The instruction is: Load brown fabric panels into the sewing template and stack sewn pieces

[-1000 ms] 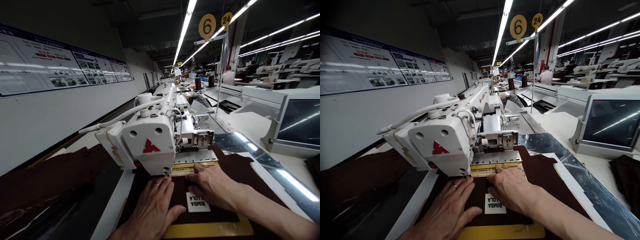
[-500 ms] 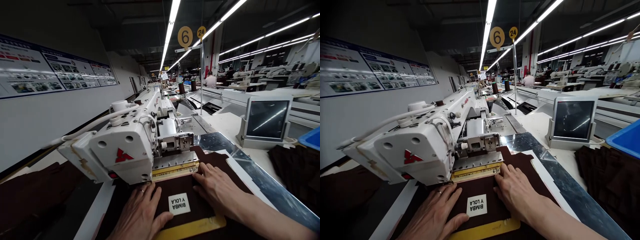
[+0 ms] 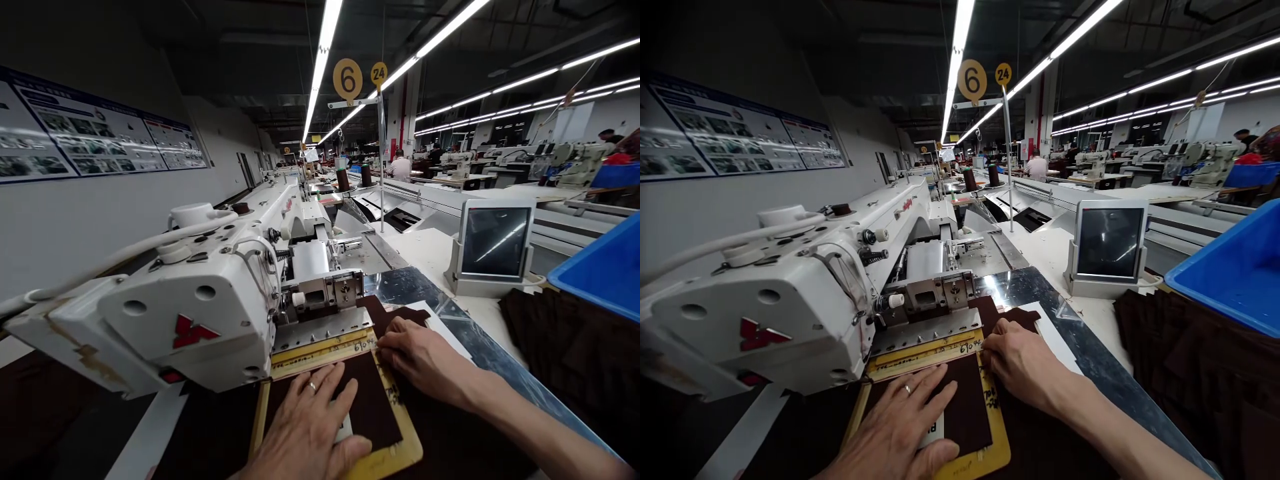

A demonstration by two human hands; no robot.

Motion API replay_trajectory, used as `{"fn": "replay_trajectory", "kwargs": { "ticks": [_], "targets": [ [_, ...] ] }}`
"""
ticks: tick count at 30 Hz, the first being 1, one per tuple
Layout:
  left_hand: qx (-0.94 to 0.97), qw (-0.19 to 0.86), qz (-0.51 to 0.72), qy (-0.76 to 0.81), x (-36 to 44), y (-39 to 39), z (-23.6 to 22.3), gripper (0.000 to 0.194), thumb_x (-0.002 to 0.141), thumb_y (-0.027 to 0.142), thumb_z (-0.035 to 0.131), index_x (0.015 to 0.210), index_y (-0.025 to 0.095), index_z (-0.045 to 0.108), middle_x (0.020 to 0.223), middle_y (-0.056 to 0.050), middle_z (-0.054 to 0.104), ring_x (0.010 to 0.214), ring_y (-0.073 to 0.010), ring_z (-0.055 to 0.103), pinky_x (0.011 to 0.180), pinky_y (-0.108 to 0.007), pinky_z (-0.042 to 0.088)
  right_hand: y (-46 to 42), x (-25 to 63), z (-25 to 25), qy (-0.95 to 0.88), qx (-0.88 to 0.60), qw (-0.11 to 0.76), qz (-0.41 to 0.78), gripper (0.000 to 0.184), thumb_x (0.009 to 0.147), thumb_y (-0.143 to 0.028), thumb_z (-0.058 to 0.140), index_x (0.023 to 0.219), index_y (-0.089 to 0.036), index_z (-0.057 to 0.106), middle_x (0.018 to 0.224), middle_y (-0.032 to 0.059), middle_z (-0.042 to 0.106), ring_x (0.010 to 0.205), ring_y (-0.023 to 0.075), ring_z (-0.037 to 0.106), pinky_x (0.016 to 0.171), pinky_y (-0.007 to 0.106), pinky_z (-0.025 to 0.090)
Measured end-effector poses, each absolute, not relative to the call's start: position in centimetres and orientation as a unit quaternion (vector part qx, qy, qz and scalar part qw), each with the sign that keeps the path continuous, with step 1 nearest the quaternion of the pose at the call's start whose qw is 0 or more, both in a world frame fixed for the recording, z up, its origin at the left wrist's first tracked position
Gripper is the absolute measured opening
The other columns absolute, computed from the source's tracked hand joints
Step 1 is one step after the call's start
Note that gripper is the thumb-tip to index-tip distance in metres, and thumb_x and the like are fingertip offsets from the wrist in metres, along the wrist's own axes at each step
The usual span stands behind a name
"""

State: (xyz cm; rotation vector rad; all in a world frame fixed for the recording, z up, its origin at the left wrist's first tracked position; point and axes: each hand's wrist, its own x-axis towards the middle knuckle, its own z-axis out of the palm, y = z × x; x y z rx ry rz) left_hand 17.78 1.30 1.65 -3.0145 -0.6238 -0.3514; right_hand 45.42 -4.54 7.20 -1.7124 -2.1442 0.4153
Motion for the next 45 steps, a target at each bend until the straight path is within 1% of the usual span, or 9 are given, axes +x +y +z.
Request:
{"fn": "replay_trajectory", "kwargs": {
  "ticks": [6, 11, 18, 21, 23, 26, 30, 38, 45],
  "targets": [
    [-0.975, 0.026, -0.109, -0.190, 19.1, 1.2, 1.8, 0.062, 0.099, 0.057, 0.059, 0.150, 0.022, 0.052, 0.157, -0.015, 0.048, 0.143, -0.0350, 0.048, 0.115, -0.054, 0.042, -4.7, 42.8, 5.8, -0.777, -0.620, 0.105, 0.026, 0.022, 0.102, -0.021, 0.045, 0.109, -0.023, 0.066, 0.109, 0.0098, 0.059, 0.096, 0.0261, 0.058, 0.085, 0.042, 0.049],
    [-0.980, 0.030, -0.098, -0.170, 17.5, 1.1, 2.2, 0.066, 0.102, 0.062, 0.052, 0.151, 0.020, 0.051, 0.156, -0.017, 0.049, 0.142, -0.0359, 0.050, 0.113, -0.054, 0.045, -4.8, 43.0, 3.8, -0.790, -0.605, 0.100, 0.011, 0.030, 0.099, -0.016, 0.045, 0.123, -0.024, 0.063, 0.127, 0.0125, 0.059, 0.113, 0.0314, 0.055, 0.095, 0.049, 0.046],
    [-0.978, 0.039, -0.049, -0.199, 13.1, 0.2, 3.8, 0.075, 0.097, 0.066, 0.060, 0.160, 0.031, 0.037, 0.160, -0.011, 0.041, 0.142, -0.0381, 0.049, 0.106, -0.055, 0.052, -5.0, 42.8, 3.6, -0.810, -0.576, 0.113, -0.013, 0.024, 0.104, -0.020, 0.045, 0.119, -0.022, 0.063, 0.130, 0.0112, 0.062, 0.121, 0.0303, 0.055, 0.107, 0.054, 0.042],
    [-0.978, 0.038, -0.049, -0.201, 12.5, 0.1, 3.1, 0.084, 0.093, 0.063, 0.067, 0.162, 0.032, 0.030, 0.163, -0.012, 0.037, 0.144, -0.0383, 0.046, 0.108, -0.056, 0.050, -5.2, 41.6, 4.4, -0.802, -0.587, 0.110, -0.014, 0.023, 0.106, -0.030, 0.049, 0.120, -0.019, 0.064, 0.129, 0.0126, 0.064, 0.119, 0.0304, 0.057, 0.104, 0.054, 0.045],
    [-0.977, 0.044, -0.055, -0.202, 12.5, 0.2, 2.1, 0.089, 0.091, 0.067, 0.067, 0.162, 0.030, 0.030, 0.163, -0.013, 0.037, 0.145, -0.0394, 0.044, 0.109, -0.058, 0.049, -5.4, 41.0, 4.3, -0.808, -0.581, 0.098, -0.026, 0.034, 0.104, -0.040, 0.054, 0.125, -0.015, 0.064, 0.134, 0.0164, 0.064, 0.125, 0.0343, 0.056, 0.104, 0.056, 0.046],
    [-0.976, 0.065, -0.086, -0.188, 12.4, 0.4, 0.6, 0.093, 0.090, 0.076, 0.060, 0.162, 0.025, 0.031, 0.162, -0.017, 0.039, 0.143, -0.0416, 0.046, 0.109, -0.060, 0.047, -5.8, 40.7, 3.1, -0.814, -0.566, 0.102, -0.077, 0.048, 0.102, -0.051, 0.058, 0.128, -0.012, 0.066, 0.139, 0.0194, 0.062, 0.133, 0.0389, 0.052, 0.109, 0.059, 0.041],
    [-0.976, 0.093, -0.088, -0.174, 12.2, 0.7, -0.3, 0.094, 0.093, 0.080, 0.048, 0.164, 0.022, 0.026, 0.163, -0.018, 0.038, 0.144, -0.0412, 0.044, 0.111, -0.058, 0.045, -6.3, 40.7, 1.3, -0.806, -0.558, 0.142, -0.137, 0.061, 0.097, -0.067, 0.057, 0.126, -0.015, 0.070, 0.135, 0.0147, 0.067, 0.129, 0.0371, 0.057, 0.109, 0.058, 0.042],
    [-0.981, 0.033, -0.052, -0.184, 12.2, 0.6, 0.4, 0.094, 0.093, 0.081, 0.046, 0.164, 0.023, 0.025, 0.164, -0.019, 0.034, 0.145, -0.0434, 0.041, 0.112, -0.062, 0.042, -6.4, 40.6, 0.8, -0.798, -0.548, 0.153, -0.200, 0.054, 0.096, -0.064, 0.060, 0.121, -0.018, 0.073, 0.129, 0.0127, 0.070, 0.122, 0.0365, 0.062, 0.106, 0.059, 0.041],
    [-0.979, -0.026, -0.028, -0.201, 12.3, 0.5, 0.8, 0.090, 0.095, 0.079, 0.046, 0.163, 0.025, 0.028, 0.165, -0.019, 0.031, 0.148, -0.0442, 0.036, 0.115, -0.065, 0.036, -6.4, 40.6, 0.5, -0.801, -0.537, 0.161, -0.210, 0.062, 0.096, -0.072, 0.055, 0.122, -0.018, 0.073, 0.127, 0.0133, 0.071, 0.120, 0.0359, 0.063, 0.106, 0.059, 0.038]
  ]
}}
